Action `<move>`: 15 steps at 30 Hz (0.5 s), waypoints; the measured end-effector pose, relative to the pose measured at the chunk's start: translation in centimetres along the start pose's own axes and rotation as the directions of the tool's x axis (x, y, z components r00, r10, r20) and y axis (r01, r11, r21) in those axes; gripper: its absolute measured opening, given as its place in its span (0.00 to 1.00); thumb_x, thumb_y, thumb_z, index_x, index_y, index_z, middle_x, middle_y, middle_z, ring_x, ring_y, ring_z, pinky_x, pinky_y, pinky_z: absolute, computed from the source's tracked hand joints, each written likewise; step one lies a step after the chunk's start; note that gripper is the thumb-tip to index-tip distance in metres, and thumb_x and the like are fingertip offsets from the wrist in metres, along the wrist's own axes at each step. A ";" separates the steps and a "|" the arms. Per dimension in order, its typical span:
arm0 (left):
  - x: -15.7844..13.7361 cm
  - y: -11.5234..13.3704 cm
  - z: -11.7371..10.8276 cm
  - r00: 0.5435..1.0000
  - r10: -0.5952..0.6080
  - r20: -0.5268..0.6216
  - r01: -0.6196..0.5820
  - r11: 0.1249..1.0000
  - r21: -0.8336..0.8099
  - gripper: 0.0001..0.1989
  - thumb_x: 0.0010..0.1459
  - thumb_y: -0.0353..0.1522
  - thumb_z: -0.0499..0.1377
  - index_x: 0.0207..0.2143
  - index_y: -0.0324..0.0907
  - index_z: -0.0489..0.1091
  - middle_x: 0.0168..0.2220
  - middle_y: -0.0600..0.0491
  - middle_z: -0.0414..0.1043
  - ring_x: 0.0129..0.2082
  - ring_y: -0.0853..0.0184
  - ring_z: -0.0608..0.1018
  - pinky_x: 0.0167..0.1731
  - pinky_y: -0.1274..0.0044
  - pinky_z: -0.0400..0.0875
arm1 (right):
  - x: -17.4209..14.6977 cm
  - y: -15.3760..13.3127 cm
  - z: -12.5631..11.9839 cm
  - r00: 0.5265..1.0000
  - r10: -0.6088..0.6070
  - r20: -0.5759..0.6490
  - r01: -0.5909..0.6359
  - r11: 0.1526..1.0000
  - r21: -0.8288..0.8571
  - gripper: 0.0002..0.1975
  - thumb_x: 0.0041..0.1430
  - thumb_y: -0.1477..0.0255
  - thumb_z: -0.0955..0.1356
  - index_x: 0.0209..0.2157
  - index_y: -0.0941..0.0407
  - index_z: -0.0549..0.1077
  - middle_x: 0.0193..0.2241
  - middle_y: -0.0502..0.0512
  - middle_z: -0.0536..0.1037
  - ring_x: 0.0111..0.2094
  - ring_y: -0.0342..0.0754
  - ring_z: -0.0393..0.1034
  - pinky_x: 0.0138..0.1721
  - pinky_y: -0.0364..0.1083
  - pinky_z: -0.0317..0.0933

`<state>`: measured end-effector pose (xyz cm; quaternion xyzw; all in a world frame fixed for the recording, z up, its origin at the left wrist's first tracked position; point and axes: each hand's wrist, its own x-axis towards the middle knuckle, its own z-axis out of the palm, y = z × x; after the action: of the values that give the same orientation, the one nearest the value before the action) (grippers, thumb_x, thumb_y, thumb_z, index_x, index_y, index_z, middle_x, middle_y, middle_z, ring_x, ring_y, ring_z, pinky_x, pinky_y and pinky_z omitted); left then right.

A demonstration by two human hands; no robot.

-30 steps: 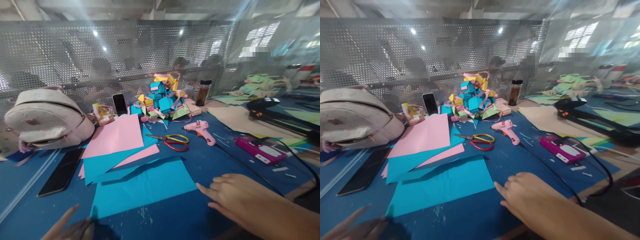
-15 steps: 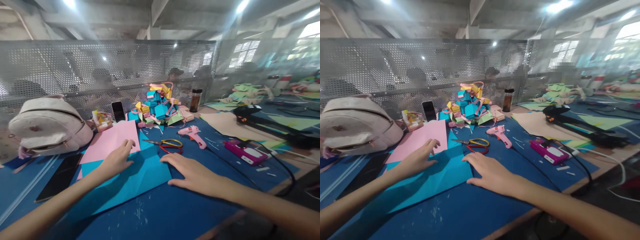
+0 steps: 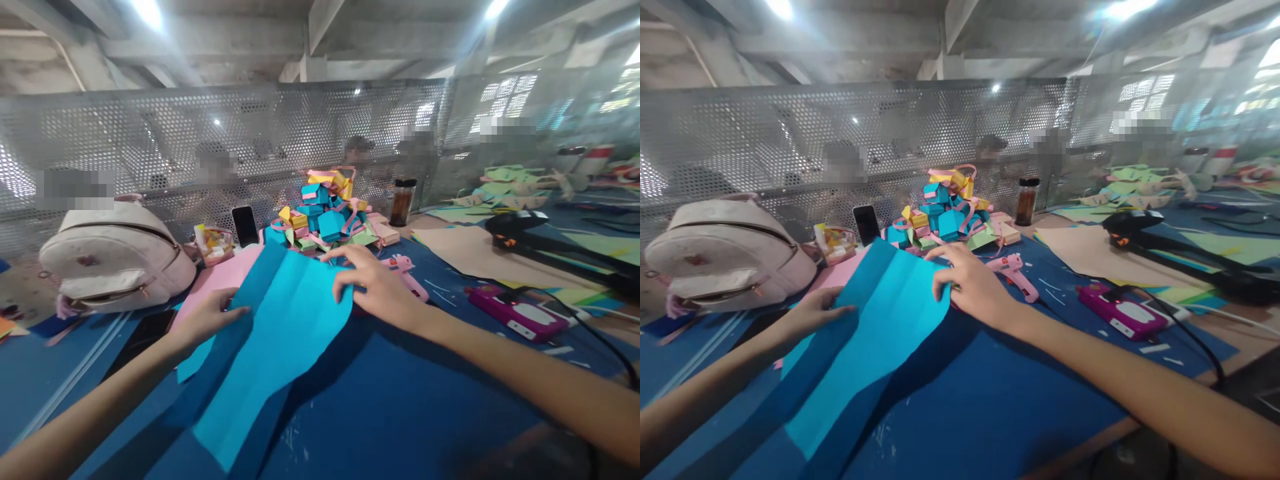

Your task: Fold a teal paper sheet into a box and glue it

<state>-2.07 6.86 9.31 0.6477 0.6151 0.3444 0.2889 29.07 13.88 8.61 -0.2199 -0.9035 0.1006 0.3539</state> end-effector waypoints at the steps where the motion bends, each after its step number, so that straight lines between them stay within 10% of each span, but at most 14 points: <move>1: -0.1 -0.1 0.2 1.000 -0.028 -0.003 0.028 0.997 -0.074 0.16 0.51 0.42 0.65 0.37 0.40 0.76 0.34 0.51 0.81 0.32 0.59 0.81 0.32 0.73 0.74 | 0.2 0.4 -0.1 0.999 0.032 -0.019 -0.031 0.999 0.028 0.19 0.50 0.88 0.59 0.26 0.54 0.75 0.57 0.53 0.65 0.61 0.53 0.55 0.60 0.58 0.50; 10: 0.3 -3.1 3.7 0.990 -0.139 -0.027 0.112 0.886 -0.449 0.30 0.47 0.48 0.68 0.47 0.39 0.69 0.39 0.46 0.81 0.38 0.54 0.83 0.38 0.66 0.78 | -0.7 1.7 4.7 0.921 0.354 0.165 -0.390 0.849 0.356 0.11 0.63 0.69 0.63 0.44 0.53 0.73 0.70 0.55 0.40 0.67 0.61 0.45 0.54 0.58 0.62; 15: 0.6 -4.6 4.6 0.986 -0.133 -0.104 0.075 0.895 -0.439 0.25 0.44 0.46 0.69 0.41 0.41 0.75 0.39 0.48 0.81 0.41 0.54 0.81 0.42 0.68 0.76 | -1.2 3.1 7.1 0.909 0.388 0.152 -0.408 0.750 0.522 0.17 0.58 0.72 0.66 0.50 0.50 0.71 0.69 0.57 0.45 0.64 0.62 0.53 0.49 0.54 0.67</move>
<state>-1.12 8.06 2.96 0.5094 0.5744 0.4983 0.4028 26.03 15.84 1.68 -0.2962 -0.7757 0.4286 0.3562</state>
